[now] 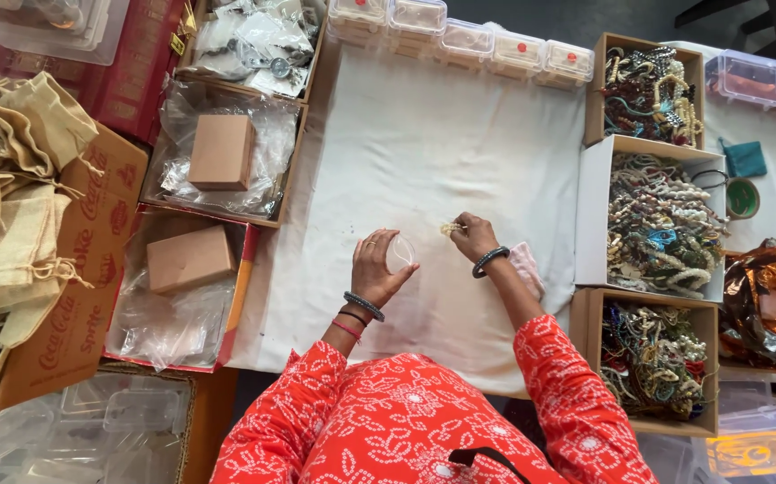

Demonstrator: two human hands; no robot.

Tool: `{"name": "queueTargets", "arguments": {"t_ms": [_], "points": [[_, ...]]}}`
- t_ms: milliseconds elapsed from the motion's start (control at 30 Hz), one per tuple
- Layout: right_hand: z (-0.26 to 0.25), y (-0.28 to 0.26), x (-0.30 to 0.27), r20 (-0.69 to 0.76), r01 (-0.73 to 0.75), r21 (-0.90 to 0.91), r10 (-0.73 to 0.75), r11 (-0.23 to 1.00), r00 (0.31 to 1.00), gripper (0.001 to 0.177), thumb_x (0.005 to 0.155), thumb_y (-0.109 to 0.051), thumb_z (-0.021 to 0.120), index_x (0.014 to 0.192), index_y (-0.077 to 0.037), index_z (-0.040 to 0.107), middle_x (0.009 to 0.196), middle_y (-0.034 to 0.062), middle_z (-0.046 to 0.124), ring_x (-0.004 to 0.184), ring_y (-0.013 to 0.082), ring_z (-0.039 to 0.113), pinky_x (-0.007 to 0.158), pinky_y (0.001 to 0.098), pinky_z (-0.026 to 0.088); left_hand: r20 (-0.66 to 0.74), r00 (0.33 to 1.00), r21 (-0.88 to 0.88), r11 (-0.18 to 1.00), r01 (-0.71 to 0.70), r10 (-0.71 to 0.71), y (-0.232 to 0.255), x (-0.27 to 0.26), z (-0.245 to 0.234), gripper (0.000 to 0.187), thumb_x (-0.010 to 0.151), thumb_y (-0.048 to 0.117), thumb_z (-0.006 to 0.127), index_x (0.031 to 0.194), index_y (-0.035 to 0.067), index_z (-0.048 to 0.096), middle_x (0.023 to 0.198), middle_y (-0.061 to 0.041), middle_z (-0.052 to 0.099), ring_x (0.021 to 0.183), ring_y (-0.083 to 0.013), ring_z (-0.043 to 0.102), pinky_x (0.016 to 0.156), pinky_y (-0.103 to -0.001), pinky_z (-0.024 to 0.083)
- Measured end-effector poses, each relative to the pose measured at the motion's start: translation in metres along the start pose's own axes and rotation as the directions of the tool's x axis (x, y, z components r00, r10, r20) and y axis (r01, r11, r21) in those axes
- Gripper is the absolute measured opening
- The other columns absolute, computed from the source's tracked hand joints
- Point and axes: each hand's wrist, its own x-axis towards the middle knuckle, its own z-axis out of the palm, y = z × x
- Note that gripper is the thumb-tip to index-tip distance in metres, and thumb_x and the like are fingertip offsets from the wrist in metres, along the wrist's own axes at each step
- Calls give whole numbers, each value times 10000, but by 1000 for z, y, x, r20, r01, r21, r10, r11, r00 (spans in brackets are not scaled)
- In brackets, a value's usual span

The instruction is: The person cleans a gold-colored necklace with a pink cloth on a white table. They then place the necklace into a small plastic bag and put the bag into a beige drawstring pouch.

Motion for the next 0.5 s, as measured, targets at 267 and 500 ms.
{"name": "queueTargets", "arguments": {"t_ms": [267,500], "points": [[-53,-47,-37,114,-13,187,-9,982,993,192,882,-88,660,1041,17,685,844,119,729,720,188,677,664,329,564,10,997,-47,996,-78,78,6,2,2,718,746,370,877,1324,61,582,1324,-138,639,1321,-344,548,1127,-469,412],[-78,-93,-69,202,-8,570,-131,822,971,147,935,-18,615,1066,43,642,957,56,711,821,78,676,727,261,617,56,997,-94,994,-47,53,12,5,10,743,722,375,890,1332,83,583,1330,-144,635,1322,-356,541,1115,-466,430]]}}
